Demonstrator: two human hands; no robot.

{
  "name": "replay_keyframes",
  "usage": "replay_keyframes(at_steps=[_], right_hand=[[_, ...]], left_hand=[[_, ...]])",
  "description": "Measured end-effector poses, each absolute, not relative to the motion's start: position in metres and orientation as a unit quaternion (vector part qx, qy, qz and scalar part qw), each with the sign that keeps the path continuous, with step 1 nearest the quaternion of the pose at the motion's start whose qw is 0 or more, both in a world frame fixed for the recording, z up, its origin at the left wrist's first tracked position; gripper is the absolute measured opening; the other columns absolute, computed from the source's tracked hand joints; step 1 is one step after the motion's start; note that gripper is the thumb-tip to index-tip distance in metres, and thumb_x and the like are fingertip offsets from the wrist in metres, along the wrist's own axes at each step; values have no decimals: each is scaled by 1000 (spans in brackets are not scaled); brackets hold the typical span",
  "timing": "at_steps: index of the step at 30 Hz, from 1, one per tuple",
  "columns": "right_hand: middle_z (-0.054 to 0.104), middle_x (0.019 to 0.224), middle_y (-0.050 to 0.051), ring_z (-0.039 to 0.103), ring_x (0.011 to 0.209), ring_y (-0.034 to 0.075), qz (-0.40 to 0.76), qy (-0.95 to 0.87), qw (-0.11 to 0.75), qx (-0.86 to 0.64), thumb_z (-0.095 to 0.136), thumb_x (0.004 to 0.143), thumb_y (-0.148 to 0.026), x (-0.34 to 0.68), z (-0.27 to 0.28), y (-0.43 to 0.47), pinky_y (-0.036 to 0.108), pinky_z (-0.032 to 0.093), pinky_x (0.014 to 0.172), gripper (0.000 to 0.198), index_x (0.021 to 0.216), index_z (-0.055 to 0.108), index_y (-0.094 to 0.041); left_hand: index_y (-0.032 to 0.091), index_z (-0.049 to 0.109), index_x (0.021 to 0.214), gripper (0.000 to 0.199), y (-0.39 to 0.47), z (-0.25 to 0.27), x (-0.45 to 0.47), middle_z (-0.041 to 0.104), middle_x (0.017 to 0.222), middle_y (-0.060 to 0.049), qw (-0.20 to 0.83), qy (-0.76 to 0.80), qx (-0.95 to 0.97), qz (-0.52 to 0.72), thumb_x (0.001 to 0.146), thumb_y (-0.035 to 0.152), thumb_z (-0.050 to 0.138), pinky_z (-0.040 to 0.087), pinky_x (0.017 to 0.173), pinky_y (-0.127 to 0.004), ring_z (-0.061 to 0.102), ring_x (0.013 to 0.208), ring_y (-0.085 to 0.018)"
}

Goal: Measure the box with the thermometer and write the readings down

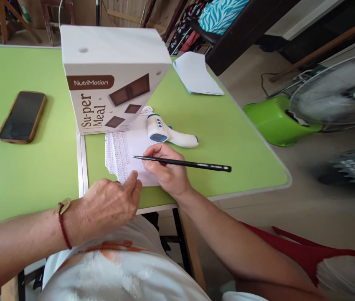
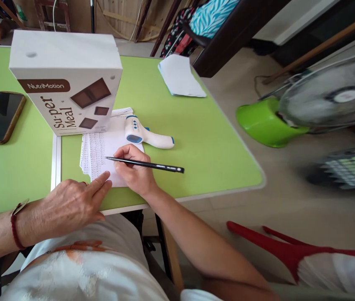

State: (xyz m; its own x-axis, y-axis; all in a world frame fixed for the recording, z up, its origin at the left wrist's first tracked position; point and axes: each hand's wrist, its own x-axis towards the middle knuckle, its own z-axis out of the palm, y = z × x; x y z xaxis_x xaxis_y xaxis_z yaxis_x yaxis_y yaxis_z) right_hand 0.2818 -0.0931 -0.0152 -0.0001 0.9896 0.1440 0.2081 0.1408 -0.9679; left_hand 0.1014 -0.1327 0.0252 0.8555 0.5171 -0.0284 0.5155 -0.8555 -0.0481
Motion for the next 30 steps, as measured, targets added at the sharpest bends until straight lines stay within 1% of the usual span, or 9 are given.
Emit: replay_keyframes(at_steps=[3,5,7,9,12,15,17,27,30], right_hand=[[53,51,-6,43,43,8,351,-611,476,-526,60,66,-19,281,-17,-93,23,35,43,7,65,54,-21],[53,49,-7,43,42,8,314,-632,473,-527,60,65,-18,280,-19,-94,23,36,42,10,62,52,-21],[54,49,-7,45,43,8,285,-654,470,-520,59,66,-18,279,-21,-95,22,38,43,11,61,51,-22],[54,49,-6,47,44,9,266,-675,467,-505,58,68,-19,279,-23,-96,22,39,44,11,60,51,-22],[55,50,-6,48,45,9,254,-700,460,-483,57,71,-21,279,-26,-98,21,40,44,12,61,51,-22],[56,51,-7,49,45,8,251,-710,453,-477,57,72,-20,280,-28,-99,20,40,44,13,62,51,-22],[55,51,-7,49,45,8,249,-713,450,-476,58,73,-19,280,-29,-99,20,40,44,13,62,50,-22],[56,52,-7,50,45,8,240,-723,439,-476,58,73,-19,279,-28,-98,19,41,44,14,62,49,-22],[56,53,-7,50,46,8,237,-726,432,-480,57,74,-20,279,-29,-98,19,41,44,14,63,50,-22]], left_hand=[[8,64,105,24,-132,25,100,61,118,-18,26,-278,-959,48,87,23,58,25,31,-31,53,43,-14],[8,65,101,22,-132,26,99,62,113,-17,27,-275,-960,51,87,24,60,27,32,-30,53,44,-13],[8,65,101,25,-132,26,99,63,112,-16,21,-275,-960,51,89,29,61,28,33,-30,54,45,-14],[8,65,103,31,-132,25,99,61,117,-18,16,-281,-958,52,90,36,60,30,34,-30,54,45,-14],[8,65,104,38,-131,25,101,58,124,-19,17,-286,-957,53,89,43,61,31,35,-30,55,46,-14],[9,65,103,40,-131,24,101,61,118,-17,13,-288,-956,55,88,46,62,32,36,-30,56,46,-14],[9,65,103,40,-131,24,101,62,114,-16,12,-288,-956,51,88,46,62,33,36,-30,55,46,-14],[9,65,100,39,-132,23,100,63,109,-15,15,-286,-957,35,88,46,62,34,35,-31,54,44,-15],[9,65,100,35,-131,23,100,63,109,-15,16,-289,-957,31,88,42,62,35,35,-31,55,45,-15]])
